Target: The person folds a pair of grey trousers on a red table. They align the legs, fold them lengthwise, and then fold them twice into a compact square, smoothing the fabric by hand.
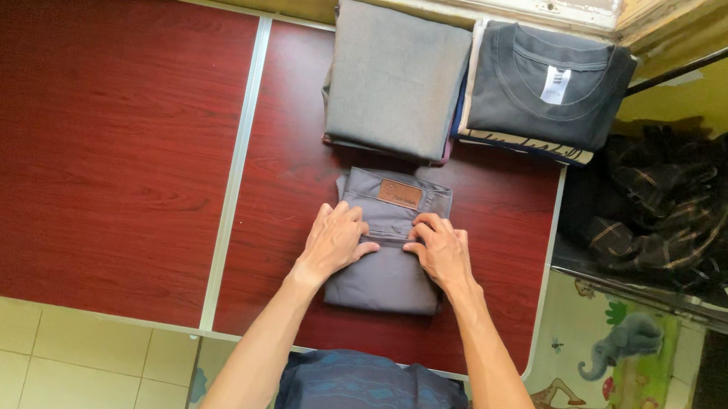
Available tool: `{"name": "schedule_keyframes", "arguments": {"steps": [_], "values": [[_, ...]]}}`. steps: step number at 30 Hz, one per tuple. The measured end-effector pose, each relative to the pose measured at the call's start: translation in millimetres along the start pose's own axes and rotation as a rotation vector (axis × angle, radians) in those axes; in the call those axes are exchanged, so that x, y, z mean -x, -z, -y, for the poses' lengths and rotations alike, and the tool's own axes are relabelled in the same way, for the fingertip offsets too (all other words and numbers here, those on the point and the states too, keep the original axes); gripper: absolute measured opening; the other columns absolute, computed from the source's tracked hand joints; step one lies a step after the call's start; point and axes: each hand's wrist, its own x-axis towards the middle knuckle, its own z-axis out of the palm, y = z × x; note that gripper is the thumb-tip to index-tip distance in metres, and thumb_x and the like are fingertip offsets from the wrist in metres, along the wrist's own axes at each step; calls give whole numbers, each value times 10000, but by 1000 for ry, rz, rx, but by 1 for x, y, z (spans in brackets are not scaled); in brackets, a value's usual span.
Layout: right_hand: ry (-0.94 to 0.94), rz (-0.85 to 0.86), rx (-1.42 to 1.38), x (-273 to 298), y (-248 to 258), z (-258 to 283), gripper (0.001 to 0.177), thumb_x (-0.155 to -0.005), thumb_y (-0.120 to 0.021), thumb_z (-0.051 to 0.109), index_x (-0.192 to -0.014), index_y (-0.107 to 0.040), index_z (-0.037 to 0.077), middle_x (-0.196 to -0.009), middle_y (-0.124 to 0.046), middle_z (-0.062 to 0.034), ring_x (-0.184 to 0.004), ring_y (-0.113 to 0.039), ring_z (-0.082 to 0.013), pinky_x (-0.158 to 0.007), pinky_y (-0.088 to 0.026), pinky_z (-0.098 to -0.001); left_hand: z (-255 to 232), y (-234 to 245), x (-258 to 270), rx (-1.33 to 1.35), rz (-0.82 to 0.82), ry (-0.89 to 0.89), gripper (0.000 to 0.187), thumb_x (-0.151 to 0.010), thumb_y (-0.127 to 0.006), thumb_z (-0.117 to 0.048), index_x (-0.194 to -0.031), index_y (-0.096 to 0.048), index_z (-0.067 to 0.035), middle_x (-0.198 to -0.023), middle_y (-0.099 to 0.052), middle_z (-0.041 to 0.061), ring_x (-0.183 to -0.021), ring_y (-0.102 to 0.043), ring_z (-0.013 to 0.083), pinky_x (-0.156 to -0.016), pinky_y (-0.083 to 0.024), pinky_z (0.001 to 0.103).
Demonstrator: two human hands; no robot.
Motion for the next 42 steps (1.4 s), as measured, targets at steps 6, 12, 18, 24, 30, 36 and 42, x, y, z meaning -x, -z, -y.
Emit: {"name": "schedule_keyframes", "arguments": {"steps": [6, 12, 18, 24, 30, 36, 42], "values": [[-3, 96, 0, -6, 8, -3, 230, -872, -747, 367, -944, -714, 151, -1190, -636, 27, -1148, -577, -211, -892, -434, -434, 17, -3, 10, 216, -91, 0, 250, -793, -818, -319, -841, -760, -81, -909, -649, 29, -927, -586, 266, -765, -423, 429], [16, 151, -38, -6, 13, -11, 238, -882, -729, 352, -989, -709, 141, -1184, -619, -10, -1165, -567, -231, -886, -462, -441, 22, -5, 3, 203, -117, 69, 141, -821, -787, -254, -766, -784, -124, -799, -688, 26, -810, -627, 279, -747, -426, 442], [-9, 84, -19, -3, -5, -12, 142, -918, -684, 242, -987, -689, 118, -1203, -608, -16, -1155, -564, -254, -876, -459, -461, 11, -14, 3, 131, -231, 57, 141, -864, -752, -201, -759, -753, -107, -802, -674, 55, -812, -629, 282, -761, -429, 437], [-52, -2, -63, -1, -9, -4, 124, -905, -702, 225, -940, -689, 106, -1160, -607, -27, -1122, -572, -260, -897, -460, -460, 7, -19, 2, 185, -245, 138, 153, -839, -772, -187, -727, -729, -93, -775, -679, 65, -771, -627, 283, -808, -440, 435], [-8, -88, -77, 1, -15, -7, 106, -896, -723, 219, -926, -696, 121, -1123, -617, -32, -1086, -585, -266, -861, -470, -456, -6, -25, 12, 132, -309, 165, 60, -921, -704, -123, -970, -688, -92, -943, -684, 41, -888, -623, 275, -876, -446, 433], [-40, -145, -33, 4, -14, 6, 100, -908, -687, 186, -988, -673, 129, -1088, -627, -16, -1074, -593, -252, -875, -452, -464, -29, -38, 42, 39, -218, -8, 402, -961, -625, -269, -1328, -617, -103, -1521, -491, 113, -1408, -454, 283, -1128, -367, 466], [35, -268, 126, 24, -33, 47, 359, -943, -591, 119, -1301, -612, 131, -1420, -554, -94, -1359, -497, -288, -1103, -346, -520, -26, -46, 46, -26, -123, 22, 622, -974, -589, -350, -1550, -453, -159, -1654, -304, 81, -1520, -290, 238, -1219, -225, 480]]}}
